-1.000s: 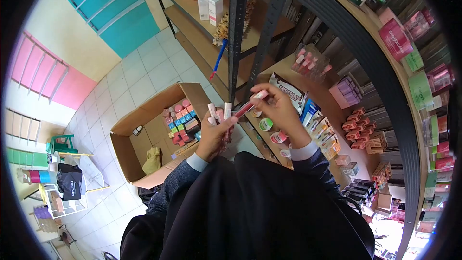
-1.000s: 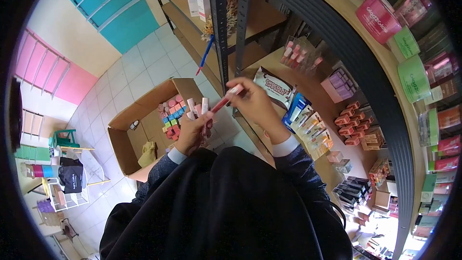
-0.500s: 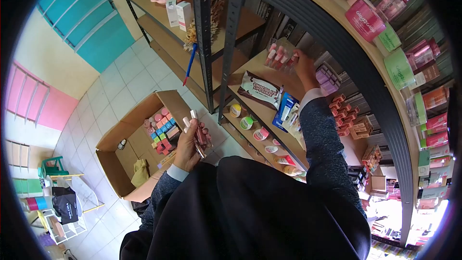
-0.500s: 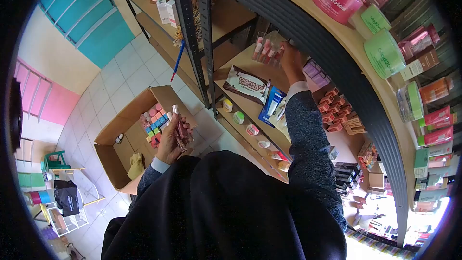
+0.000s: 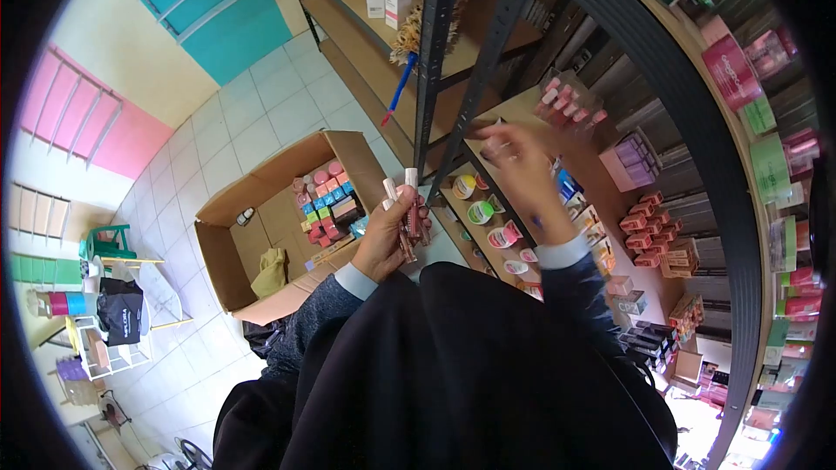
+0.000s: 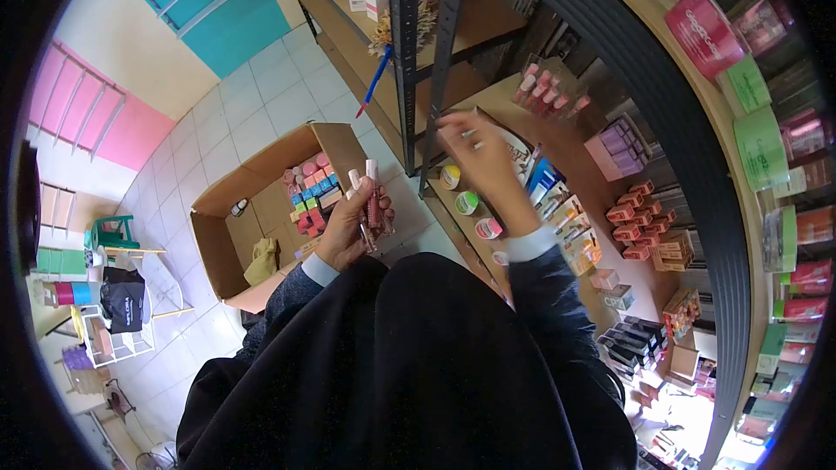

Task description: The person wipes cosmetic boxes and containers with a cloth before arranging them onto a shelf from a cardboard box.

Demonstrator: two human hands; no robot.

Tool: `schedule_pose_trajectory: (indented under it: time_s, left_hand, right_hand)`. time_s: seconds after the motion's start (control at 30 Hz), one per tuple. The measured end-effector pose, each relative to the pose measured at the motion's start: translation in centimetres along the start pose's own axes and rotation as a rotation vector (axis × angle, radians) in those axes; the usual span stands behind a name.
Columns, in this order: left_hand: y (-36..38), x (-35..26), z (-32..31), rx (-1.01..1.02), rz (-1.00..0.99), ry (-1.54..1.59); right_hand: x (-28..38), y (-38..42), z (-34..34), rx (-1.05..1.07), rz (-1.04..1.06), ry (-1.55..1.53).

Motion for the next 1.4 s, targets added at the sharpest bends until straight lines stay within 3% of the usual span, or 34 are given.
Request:
schedule_pose_trajectory:
  time_s: [0.03, 0.1, 0.27, 0.33, 0.4, 0.47, 0.53, 0.6, 0.7, 0.83, 1.0, 1.13, 1.2, 1.27, 1.37, 1.4]
  left_hand:
    - [-0.1, 0.2, -0.4, 0.023, 0.005, -0.033]
    - [-0.2, 0.9, -0.3, 0.025, 0.023, -0.073]
    - [0.4, 2.1, -1.0, 0.061, 0.100, -0.092]
    - [0.2, 2.8, -0.3, 0.057, 0.163, -0.068]
    - [0.1, 2.1, 0.2, 0.014, 0.113, 0.041]
    - [0.1, 1.8, 0.4, 0.024, 0.108, 0.083]
    - [0.1, 1.4, 0.5, 0.032, 0.100, 0.165]
    - [0.3, 1.3, 0.4, 0.027, 0.116, 0.146]
    - [0.4, 1.0, 0.5, -0.003, 0.098, 0.085]
    - [0.7, 0.0, 0.0, 0.009, 0.019, 0.010]
    - [0.8, -0.4, 0.8, -0.023, -0.023, 0.008]
    - [0.7, -0.9, 0.2, 0.024, -0.013, 0.149]
    - [0.6, -0.8, -0.3, 0.090, 0.017, 0.187]
    - [0.7, -1.2, -0.8, 0.083, 0.020, 0.189]
    - [0.5, -1.0, -1.6, 0.120, 0.041, 0.184]
    - [0.5, -0.7, -1.7, 0.118, 0.065, 0.163]
  right_hand:
    - [1.0, 1.3, -3.6, 0.166, -0.104, -0.027]
    - [0.6, 2.8, -7.8, 0.294, -0.176, -0.136]
    - [-0.6, 3.5, -7.1, 0.443, -0.308, -0.256]
    - [0.8, 2.3, -3.0, 0.291, -0.146, -0.205]
    - [0.6, 1.2, 4.2, 0.010, -0.242, -0.016]
    - [0.7, -0.4, 12.6, -0.305, -0.069, 0.189]
    - [3.1, -1.2, 18.8, -0.556, 0.115, 0.620]
    - [1.5, -3.0, 21.3, -0.633, 0.189, 1.003]
    - [-2.9, -6.1, 21.4, -0.578, 0.150, 1.202]
    - [-6.5, -8.1, 21.0, -0.490, 0.073, 1.189]
    - [-10.6, -8.8, 20.3, -0.246, -0.317, 1.094]
    - [-9.9, -8.5, 18.6, -0.226, -0.226, 1.038]
    - [-4.7, -7.3, 17.1, -0.314, -0.015, 1.082]
    - [-2.1, -5.6, 13.6, -0.310, -0.057, 0.689]
    - [2.2, -1.7, 2.2, 0.037, 0.023, 0.057]
    - [2.9, -0.1, -1.2, 0.134, -0.027, 0.183]
Point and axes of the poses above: each hand's wrist, its own y-axis away from the middle knuckle, its own z-axis out of the back of the hand, x = y × z, the point moved 10 cm from there along -y, towards the middle knuckle, and after that the axes turned 1 degree about -x, right-handed, at the moved point
